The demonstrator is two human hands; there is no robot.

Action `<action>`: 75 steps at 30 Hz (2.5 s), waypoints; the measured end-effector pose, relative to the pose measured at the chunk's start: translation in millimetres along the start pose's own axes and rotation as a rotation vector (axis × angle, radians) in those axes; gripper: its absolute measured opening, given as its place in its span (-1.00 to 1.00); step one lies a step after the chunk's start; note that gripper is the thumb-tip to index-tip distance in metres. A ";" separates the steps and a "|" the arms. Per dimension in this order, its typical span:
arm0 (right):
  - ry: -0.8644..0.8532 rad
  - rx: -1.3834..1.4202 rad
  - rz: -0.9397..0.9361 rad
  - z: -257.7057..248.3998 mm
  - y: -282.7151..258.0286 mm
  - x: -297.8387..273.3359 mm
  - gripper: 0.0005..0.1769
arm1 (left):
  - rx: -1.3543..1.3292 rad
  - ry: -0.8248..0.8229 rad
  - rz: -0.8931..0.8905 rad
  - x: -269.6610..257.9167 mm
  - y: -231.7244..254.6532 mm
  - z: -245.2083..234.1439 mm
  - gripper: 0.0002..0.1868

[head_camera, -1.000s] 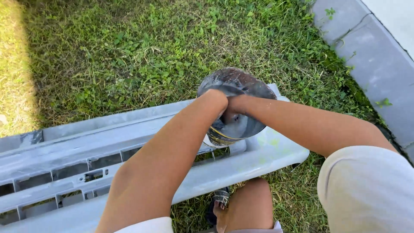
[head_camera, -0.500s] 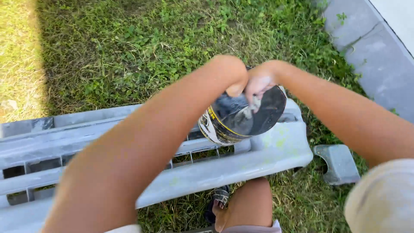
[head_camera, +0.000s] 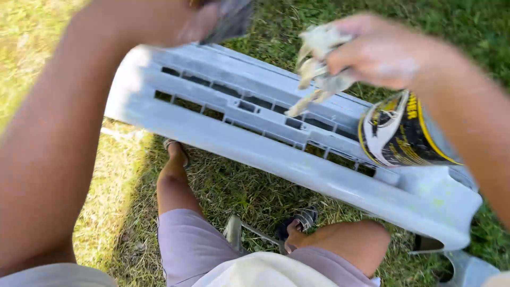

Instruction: The person sits on a stool outdoors and sands a gray car bumper with a sanding block. They move along the bumper, sanding the edges and flat surfaces, and occasionally wipe the surface with a cloth.

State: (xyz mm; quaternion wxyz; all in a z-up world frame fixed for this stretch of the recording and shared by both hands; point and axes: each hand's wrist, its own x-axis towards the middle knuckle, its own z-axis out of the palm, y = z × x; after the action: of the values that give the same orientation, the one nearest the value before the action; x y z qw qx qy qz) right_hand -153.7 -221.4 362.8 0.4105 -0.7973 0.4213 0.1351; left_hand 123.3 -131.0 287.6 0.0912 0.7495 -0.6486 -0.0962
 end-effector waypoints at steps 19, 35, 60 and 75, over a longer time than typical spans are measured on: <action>0.012 -0.147 -0.813 410.6 -207.4 310.0 -0.63 | -0.662 0.394 -1.024 -657.4 -167.2 327.7 -0.52; 0.059 -0.366 -1.044 344.2 53.3 203.9 -0.43 | -0.505 0.660 -0.712 -343.1 -142.3 252.9 -0.59; 0.894 -0.350 -0.137 275.6 279.7 62.8 -0.45 | -0.055 0.575 -0.109 -149.2 50.8 368.0 -0.54; 1.202 -0.537 -0.235 291.0 345.4 114.5 -0.71 | -0.198 0.789 0.041 -139.8 110.6 399.7 -0.39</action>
State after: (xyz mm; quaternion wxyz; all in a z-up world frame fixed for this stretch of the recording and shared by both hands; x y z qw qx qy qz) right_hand -316.5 -168.4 -70.6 -0.0966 -0.8490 0.4389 -0.2778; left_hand -106.9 -13.1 -65.5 0.4066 0.7034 -0.5663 0.1384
